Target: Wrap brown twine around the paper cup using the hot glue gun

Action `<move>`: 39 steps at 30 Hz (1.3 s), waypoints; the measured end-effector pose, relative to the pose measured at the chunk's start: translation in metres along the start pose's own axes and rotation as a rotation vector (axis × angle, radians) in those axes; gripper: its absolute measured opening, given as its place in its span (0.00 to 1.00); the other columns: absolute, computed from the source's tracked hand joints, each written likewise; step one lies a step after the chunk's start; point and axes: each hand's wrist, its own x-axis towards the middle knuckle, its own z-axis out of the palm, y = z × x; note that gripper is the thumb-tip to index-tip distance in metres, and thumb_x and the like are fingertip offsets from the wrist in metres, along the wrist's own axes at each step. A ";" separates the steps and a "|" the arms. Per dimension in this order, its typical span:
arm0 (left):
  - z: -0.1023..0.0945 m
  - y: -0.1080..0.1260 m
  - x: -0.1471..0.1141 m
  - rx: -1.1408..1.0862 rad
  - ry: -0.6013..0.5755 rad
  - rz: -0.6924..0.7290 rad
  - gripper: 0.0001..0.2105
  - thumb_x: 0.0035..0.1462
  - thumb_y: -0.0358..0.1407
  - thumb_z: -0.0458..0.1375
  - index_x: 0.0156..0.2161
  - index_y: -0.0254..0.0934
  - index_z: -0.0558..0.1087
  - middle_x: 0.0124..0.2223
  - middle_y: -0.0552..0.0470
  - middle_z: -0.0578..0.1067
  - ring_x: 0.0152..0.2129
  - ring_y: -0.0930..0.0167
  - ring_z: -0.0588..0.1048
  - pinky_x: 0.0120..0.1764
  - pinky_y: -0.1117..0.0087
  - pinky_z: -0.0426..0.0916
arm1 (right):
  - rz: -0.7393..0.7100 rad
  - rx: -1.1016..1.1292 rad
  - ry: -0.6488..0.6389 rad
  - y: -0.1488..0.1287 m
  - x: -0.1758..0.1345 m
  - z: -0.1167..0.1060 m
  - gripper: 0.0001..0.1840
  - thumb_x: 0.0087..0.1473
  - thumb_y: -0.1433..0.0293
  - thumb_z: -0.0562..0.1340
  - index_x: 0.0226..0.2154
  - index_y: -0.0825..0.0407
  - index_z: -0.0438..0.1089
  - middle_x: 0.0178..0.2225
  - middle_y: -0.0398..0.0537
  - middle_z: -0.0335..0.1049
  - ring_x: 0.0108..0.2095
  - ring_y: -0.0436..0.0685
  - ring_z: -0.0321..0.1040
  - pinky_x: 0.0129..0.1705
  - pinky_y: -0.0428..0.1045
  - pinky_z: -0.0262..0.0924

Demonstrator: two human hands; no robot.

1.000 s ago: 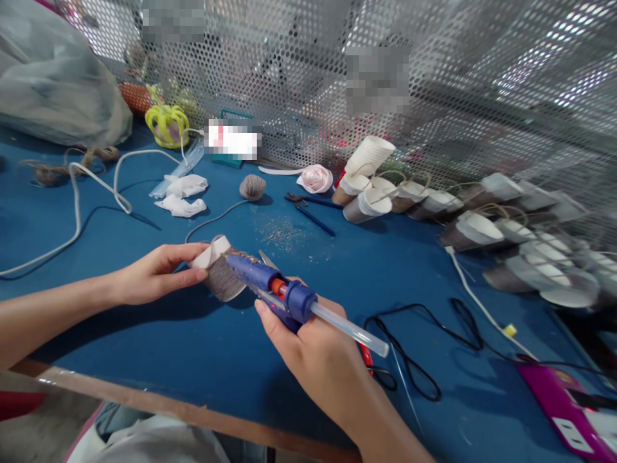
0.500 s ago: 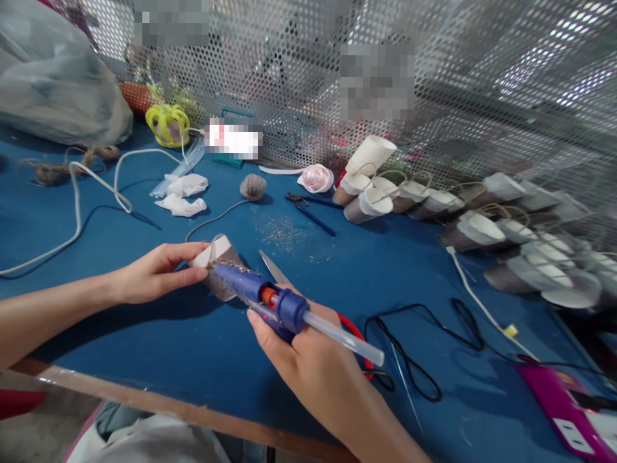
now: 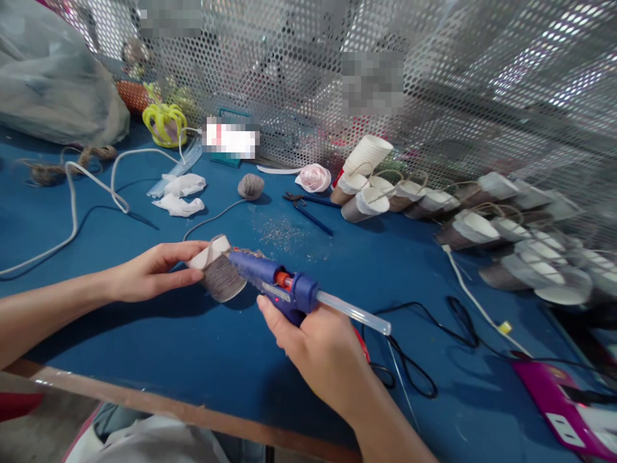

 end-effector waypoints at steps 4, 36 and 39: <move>0.000 0.000 -0.001 -0.005 -0.010 0.008 0.08 0.57 0.31 0.49 0.31 0.30 0.68 0.43 0.45 0.71 0.44 0.67 0.67 0.49 0.69 0.60 | -0.100 -0.044 0.004 0.000 -0.001 0.001 0.23 0.49 0.56 0.55 0.10 0.50 0.62 0.11 0.42 0.64 0.16 0.51 0.64 0.24 0.47 0.61; -0.001 0.002 -0.001 0.038 -0.042 0.024 0.08 0.57 0.31 0.48 0.32 0.30 0.68 0.45 0.44 0.70 0.43 0.68 0.67 0.49 0.69 0.60 | 0.170 0.160 -0.078 -0.006 -0.001 -0.002 0.23 0.49 0.55 0.55 0.11 0.49 0.61 0.08 0.39 0.62 0.12 0.49 0.62 0.17 0.45 0.58; -0.001 0.002 -0.001 0.038 -0.045 0.016 0.09 0.58 0.32 0.48 0.32 0.30 0.68 0.43 0.44 0.71 0.42 0.68 0.68 0.48 0.69 0.61 | 0.165 0.186 -0.066 -0.005 0.000 -0.001 0.20 0.49 0.56 0.56 0.15 0.50 0.65 0.09 0.38 0.62 0.12 0.49 0.62 0.17 0.45 0.58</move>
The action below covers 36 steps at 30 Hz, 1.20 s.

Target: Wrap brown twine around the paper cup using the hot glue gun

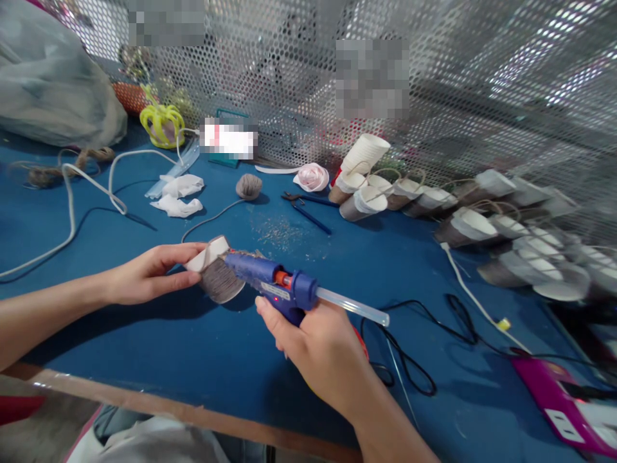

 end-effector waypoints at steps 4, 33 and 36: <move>0.000 0.000 0.000 -0.010 0.002 0.001 0.09 0.58 0.32 0.48 0.32 0.30 0.68 0.44 0.44 0.70 0.42 0.67 0.68 0.48 0.68 0.61 | -0.005 0.014 0.004 0.000 0.002 0.000 0.19 0.49 0.57 0.56 0.15 0.50 0.64 0.08 0.38 0.61 0.12 0.49 0.62 0.16 0.44 0.58; 0.001 0.001 0.000 -0.026 0.019 0.021 0.08 0.57 0.29 0.49 0.32 0.29 0.68 0.44 0.45 0.70 0.43 0.69 0.68 0.49 0.71 0.60 | -0.413 -0.303 0.141 0.002 -0.007 0.001 0.18 0.53 0.60 0.53 0.20 0.48 0.70 0.13 0.41 0.66 0.19 0.52 0.66 0.22 0.45 0.60; 0.001 0.001 0.000 -0.012 0.038 0.007 0.07 0.57 0.29 0.49 0.33 0.29 0.69 0.43 0.45 0.71 0.43 0.69 0.68 0.48 0.72 0.60 | -0.425 -0.274 0.105 -0.003 -0.008 0.001 0.16 0.53 0.62 0.54 0.20 0.48 0.69 0.16 0.42 0.68 0.19 0.52 0.67 0.23 0.45 0.61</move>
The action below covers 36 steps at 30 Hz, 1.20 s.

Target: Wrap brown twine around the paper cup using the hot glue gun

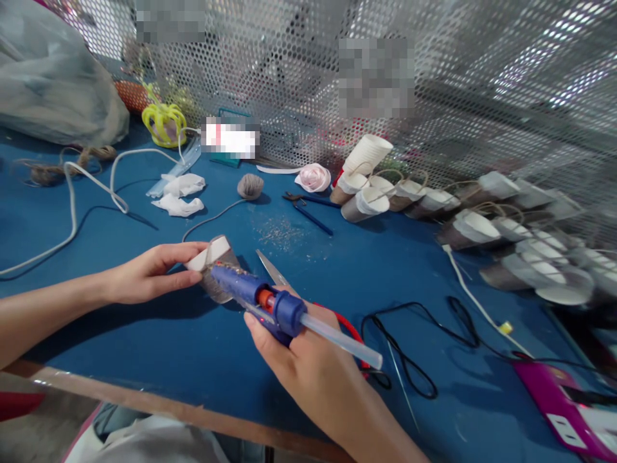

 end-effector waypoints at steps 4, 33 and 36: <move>0.000 -0.001 0.000 0.002 -0.002 0.010 0.07 0.57 0.30 0.49 0.34 0.29 0.69 0.45 0.44 0.71 0.44 0.68 0.68 0.49 0.71 0.60 | 0.029 -0.001 0.022 0.000 0.001 0.000 0.15 0.52 0.61 0.54 0.21 0.49 0.70 0.19 0.44 0.70 0.22 0.53 0.69 0.23 0.46 0.61; -0.007 -0.005 -0.001 0.031 -0.075 0.054 0.06 0.57 0.28 0.50 0.35 0.30 0.69 0.52 0.42 0.67 0.48 0.67 0.67 0.52 0.70 0.58 | 0.495 0.510 -0.156 0.015 0.014 0.001 0.16 0.48 0.58 0.58 0.23 0.54 0.69 0.09 0.38 0.58 0.11 0.48 0.59 0.16 0.43 0.59; -0.007 -0.005 -0.002 0.031 -0.076 0.048 0.06 0.57 0.29 0.50 0.36 0.30 0.69 0.52 0.42 0.67 0.48 0.67 0.66 0.52 0.70 0.58 | 0.476 0.519 -0.146 0.015 0.015 0.002 0.15 0.48 0.59 0.58 0.22 0.54 0.69 0.09 0.38 0.58 0.11 0.47 0.58 0.15 0.43 0.59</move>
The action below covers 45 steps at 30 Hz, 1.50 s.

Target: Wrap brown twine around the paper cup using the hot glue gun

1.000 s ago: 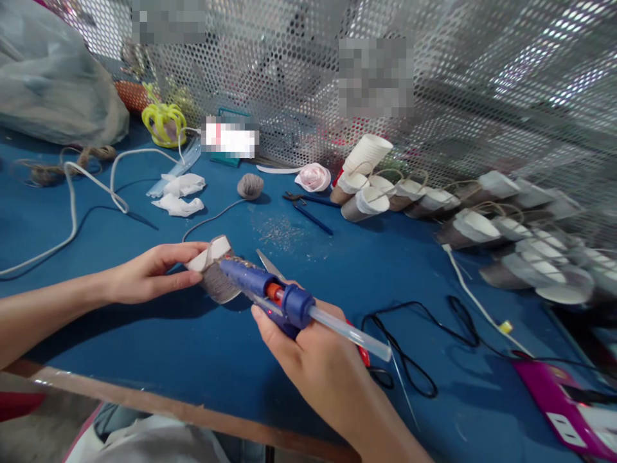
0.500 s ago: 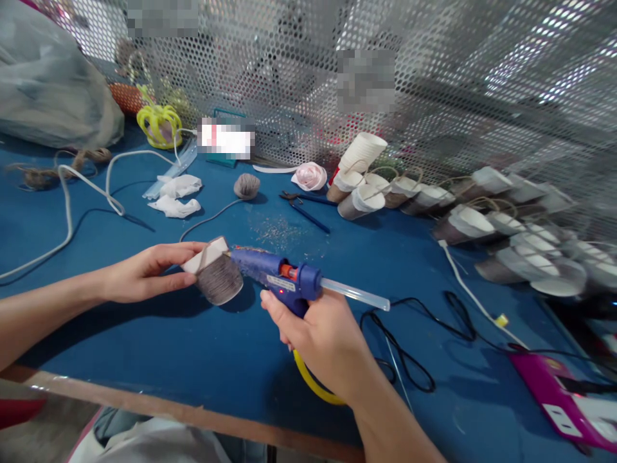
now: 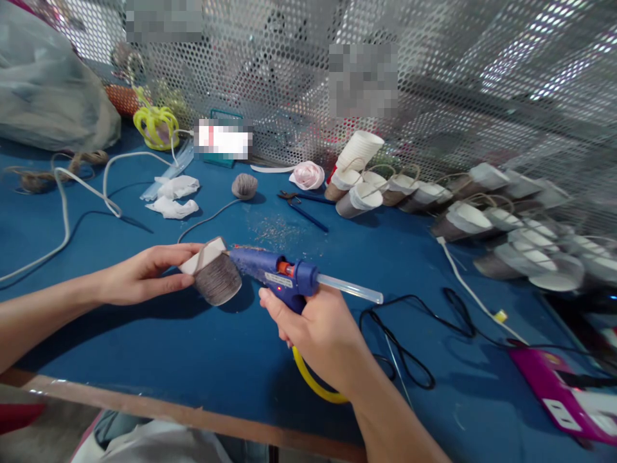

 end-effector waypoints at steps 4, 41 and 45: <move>0.000 -0.001 0.000 0.010 -0.006 -0.010 0.08 0.58 0.32 0.49 0.36 0.29 0.69 0.52 0.41 0.67 0.48 0.65 0.67 0.53 0.67 0.57 | -0.018 0.007 -0.001 0.000 -0.001 0.000 0.15 0.48 0.60 0.58 0.21 0.54 0.68 0.08 0.38 0.58 0.11 0.47 0.58 0.15 0.43 0.59; 0.000 0.000 -0.001 0.014 -0.011 0.017 0.06 0.57 0.28 0.49 0.35 0.30 0.68 0.53 0.41 0.66 0.50 0.66 0.65 0.53 0.68 0.57 | -0.007 -0.070 0.016 -0.003 -0.006 0.001 0.15 0.49 0.59 0.57 0.20 0.52 0.66 0.09 0.38 0.59 0.13 0.50 0.63 0.17 0.44 0.60; 0.000 0.001 0.000 0.018 -0.013 0.010 0.06 0.57 0.29 0.49 0.35 0.30 0.69 0.53 0.41 0.67 0.50 0.66 0.65 0.53 0.69 0.57 | -0.028 -0.119 0.015 -0.004 -0.008 0.001 0.17 0.50 0.58 0.56 0.17 0.50 0.63 0.09 0.39 0.60 0.14 0.51 0.64 0.17 0.44 0.59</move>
